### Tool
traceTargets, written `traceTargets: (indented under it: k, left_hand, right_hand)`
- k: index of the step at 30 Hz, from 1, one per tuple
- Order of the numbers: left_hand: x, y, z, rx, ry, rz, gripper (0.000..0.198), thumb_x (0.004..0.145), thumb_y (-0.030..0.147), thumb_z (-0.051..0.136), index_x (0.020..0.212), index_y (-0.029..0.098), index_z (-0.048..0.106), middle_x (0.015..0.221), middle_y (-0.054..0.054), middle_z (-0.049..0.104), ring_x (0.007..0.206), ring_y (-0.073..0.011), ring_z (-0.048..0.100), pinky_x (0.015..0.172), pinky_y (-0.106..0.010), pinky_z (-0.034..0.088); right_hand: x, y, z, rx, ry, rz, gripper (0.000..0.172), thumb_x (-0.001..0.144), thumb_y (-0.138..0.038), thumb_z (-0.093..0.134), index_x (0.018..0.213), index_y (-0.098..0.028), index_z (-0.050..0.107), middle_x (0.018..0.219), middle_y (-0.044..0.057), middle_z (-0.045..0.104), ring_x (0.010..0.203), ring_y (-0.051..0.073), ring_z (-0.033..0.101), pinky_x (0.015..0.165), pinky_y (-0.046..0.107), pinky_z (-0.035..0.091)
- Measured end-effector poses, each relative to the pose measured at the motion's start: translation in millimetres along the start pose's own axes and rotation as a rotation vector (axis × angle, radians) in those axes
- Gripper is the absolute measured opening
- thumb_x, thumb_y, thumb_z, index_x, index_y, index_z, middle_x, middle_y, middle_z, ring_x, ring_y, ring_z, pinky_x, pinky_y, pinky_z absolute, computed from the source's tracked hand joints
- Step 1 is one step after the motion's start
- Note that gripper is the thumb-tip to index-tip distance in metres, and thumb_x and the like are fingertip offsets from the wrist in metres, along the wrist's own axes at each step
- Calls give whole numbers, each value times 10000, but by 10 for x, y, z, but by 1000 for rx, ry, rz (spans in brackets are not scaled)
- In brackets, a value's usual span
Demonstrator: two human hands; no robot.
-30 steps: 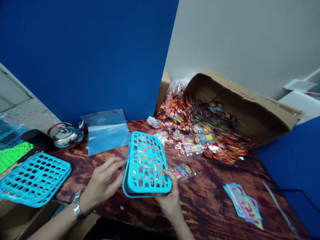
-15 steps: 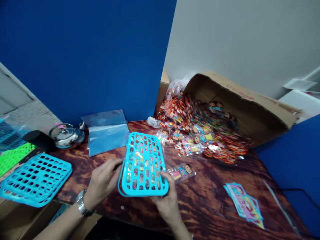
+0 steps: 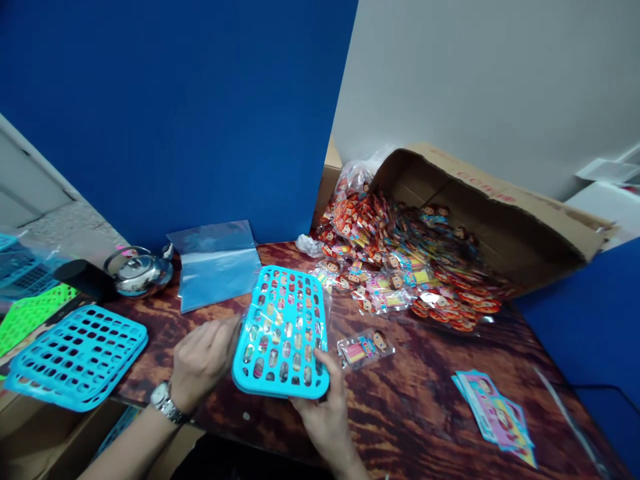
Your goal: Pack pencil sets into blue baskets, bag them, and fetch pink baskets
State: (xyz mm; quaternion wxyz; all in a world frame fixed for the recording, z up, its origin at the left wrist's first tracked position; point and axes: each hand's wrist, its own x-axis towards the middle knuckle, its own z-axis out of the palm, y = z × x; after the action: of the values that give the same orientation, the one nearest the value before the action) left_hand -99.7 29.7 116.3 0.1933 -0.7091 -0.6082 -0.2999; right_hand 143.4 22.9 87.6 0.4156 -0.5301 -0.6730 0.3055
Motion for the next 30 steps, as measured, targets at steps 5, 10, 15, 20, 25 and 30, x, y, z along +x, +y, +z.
traceTargets:
  k: [5, 10, 15, 20, 25, 30]
  left_hand:
    - [48, -4, 34, -247, 38, -34, 241, 816, 77, 579, 1055, 111, 571, 859, -82, 699, 780, -162, 651, 755, -270, 500]
    - [39, 1, 71, -464, 30, -126, 270, 834, 39, 528, 1096, 105, 550, 933, -89, 706, 824, -129, 668, 779, -207, 515]
    - [-58, 14, 2, -241, 73, -27, 338, 768, -3, 592, 1099, 50, 553, 868, -117, 702, 782, -179, 663, 756, -276, 518]
    - [-227, 82, -88, -249, 57, -46, 316, 735, -20, 623, 1038, 61, 585, 821, -101, 701, 748, -168, 652, 769, -276, 498]
    - [-488, 124, -167, -666, -80, -320, 270, 786, 51, 594, 1035, 152, 622, 879, -50, 718, 792, -123, 668, 771, -187, 498]
    - [-562, 132, -123, -1350, -135, -1204, 271, 826, 445, 565, 994, 250, 654, 1055, -24, 694, 942, -171, 647, 790, -253, 522]
  right_hand:
    - [11, -64, -18, -42, 4, -113, 549, 736, -375, 722, 1216, -252, 486, 1053, 59, 612, 824, 176, 641, 684, 257, 551]
    - [-5, -82, 9, -71, 32, -93, 553, 713, -375, 742, 1194, -243, 502, 1039, 62, 618, 822, 176, 646, 695, 256, 555]
    - [-7, -76, 38, -11, 64, -29, 526, 740, -355, 720, 1197, -231, 490, 1062, 76, 619, 781, 159, 653, 667, 242, 559]
    - [17, -22, 27, -16, 63, -76, 487, 753, -316, 710, 1184, -226, 501, 1008, 61, 636, 803, 157, 649, 698, 237, 553]
    - [1, -11, 3, -26, 45, -92, 414, 773, -312, 690, 1142, -218, 529, 995, 70, 637, 788, 160, 650, 685, 241, 554]
    - [-54, 78, 35, -50, 6, -122, 400, 767, -326, 689, 1123, -208, 550, 993, 82, 641, 813, 183, 651, 682, 267, 559]
